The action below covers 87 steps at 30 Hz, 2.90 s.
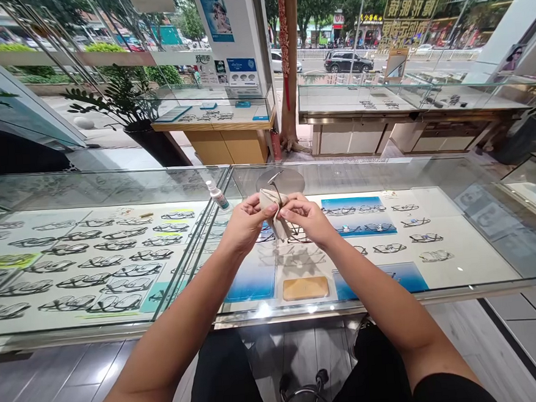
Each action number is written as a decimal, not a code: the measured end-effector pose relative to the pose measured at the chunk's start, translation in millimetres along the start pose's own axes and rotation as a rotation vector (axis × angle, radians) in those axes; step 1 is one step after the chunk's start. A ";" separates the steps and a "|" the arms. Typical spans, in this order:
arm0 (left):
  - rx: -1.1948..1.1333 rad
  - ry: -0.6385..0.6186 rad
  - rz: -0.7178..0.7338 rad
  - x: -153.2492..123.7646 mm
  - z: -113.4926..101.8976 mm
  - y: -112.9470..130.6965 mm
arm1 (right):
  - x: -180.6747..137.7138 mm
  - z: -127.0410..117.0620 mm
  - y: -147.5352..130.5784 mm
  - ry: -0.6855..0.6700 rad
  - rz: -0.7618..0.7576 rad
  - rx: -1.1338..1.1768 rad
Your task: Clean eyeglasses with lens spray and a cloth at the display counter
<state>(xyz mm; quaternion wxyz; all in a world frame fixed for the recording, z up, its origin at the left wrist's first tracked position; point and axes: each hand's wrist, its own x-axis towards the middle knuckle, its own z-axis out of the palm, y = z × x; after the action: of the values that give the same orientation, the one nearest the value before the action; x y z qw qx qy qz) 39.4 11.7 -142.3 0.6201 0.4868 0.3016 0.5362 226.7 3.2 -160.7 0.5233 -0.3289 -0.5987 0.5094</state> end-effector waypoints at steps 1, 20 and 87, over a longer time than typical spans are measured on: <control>-0.004 -0.006 -0.009 0.0 -0.1 0.3 | -0.2 -0.1 0.1 0.003 0.001 -0.001; 0.065 -0.038 0.040 -1.1 3.9 -2.2 | -1.5 -4.0 -0.5 -0.153 -0.012 -0.044; 0.171 0.009 0.189 6.8 -6.4 -6.6 | -3.2 0.6 -10.5 -0.115 0.090 0.002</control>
<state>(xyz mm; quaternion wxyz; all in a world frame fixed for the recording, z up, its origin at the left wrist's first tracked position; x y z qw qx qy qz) 37.7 20.4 -149.6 0.5217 0.5619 0.3020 0.5665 228.3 -2.7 -151.5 0.4651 -0.3252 -0.6119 0.5510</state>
